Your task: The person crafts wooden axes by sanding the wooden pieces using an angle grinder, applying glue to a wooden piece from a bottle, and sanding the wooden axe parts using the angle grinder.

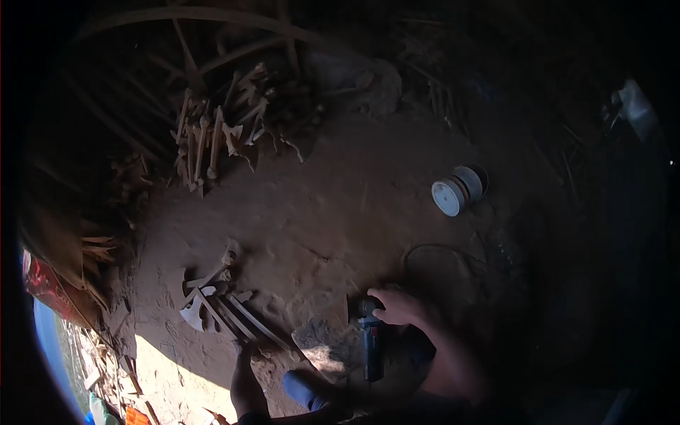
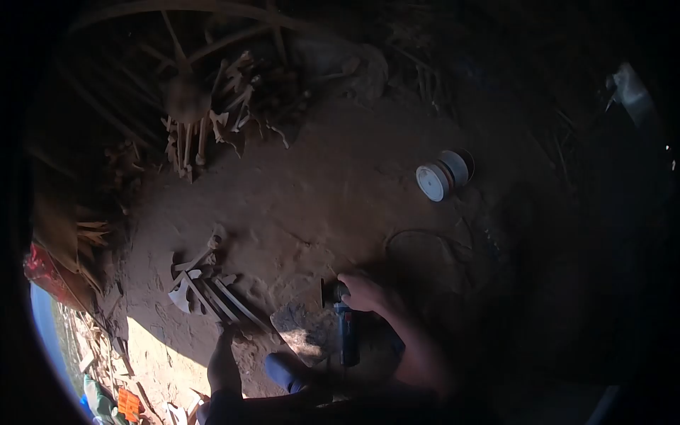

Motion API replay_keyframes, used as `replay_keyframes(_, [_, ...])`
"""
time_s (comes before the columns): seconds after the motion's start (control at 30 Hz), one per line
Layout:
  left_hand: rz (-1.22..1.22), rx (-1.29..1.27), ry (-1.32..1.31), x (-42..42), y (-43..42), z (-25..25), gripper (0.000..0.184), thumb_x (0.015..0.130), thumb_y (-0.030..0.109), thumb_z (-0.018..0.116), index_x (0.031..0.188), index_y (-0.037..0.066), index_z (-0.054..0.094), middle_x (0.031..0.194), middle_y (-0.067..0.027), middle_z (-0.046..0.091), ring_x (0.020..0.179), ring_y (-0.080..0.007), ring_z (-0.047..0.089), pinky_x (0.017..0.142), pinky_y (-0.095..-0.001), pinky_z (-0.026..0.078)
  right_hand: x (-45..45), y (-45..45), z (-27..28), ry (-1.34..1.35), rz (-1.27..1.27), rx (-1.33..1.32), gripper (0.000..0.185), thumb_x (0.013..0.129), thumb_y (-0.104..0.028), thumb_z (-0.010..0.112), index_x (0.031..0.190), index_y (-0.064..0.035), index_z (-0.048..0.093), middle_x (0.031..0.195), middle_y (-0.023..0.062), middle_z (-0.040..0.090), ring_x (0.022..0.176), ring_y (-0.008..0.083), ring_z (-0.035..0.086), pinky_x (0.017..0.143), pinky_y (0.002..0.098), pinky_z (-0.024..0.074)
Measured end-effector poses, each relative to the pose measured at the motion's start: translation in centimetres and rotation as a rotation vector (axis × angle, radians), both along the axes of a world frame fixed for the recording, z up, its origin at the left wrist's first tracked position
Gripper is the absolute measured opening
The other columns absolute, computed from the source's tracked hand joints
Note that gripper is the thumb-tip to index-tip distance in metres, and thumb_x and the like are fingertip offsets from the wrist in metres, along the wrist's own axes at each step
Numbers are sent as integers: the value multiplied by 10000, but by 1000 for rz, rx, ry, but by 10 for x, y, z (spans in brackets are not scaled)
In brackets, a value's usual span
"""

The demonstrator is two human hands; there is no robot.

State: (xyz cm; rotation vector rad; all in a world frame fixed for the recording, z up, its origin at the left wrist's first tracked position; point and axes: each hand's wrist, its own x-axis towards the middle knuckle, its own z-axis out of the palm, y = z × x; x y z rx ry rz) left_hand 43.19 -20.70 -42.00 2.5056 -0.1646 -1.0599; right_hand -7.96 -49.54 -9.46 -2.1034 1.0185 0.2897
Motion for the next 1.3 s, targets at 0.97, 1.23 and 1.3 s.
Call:
replay_keyframes(0.97, [-98,-1201,8,-116,6,356,287,1023,289,571,796,113,585,672,57,433,587,-69,371,560,-284,299,-24,89,-71,482,-266,599,1045,784,-743,700,1402,69,472,1286,246,635,1105,381,672,830,581,589])
replay_keyframes(1.23, [-630,-814,-329,-240,-2,346,271,956,323,690,1074,78,704,779,-84,636,713,-181,597,644,-363,495,-11,148,-180,-316,-819,261,845,712,-404,866,1371,1,526,1254,160,661,1115,259,660,935,405,513])
replay_keyframes(1.3, [-695,-726,-408,-244,-4,306,261,916,324,740,1037,93,729,693,-142,623,637,-223,602,626,-359,499,-17,142,-182,-405,-852,478,646,728,-366,833,1221,-21,598,1132,156,681,1040,249,675,888,395,529])
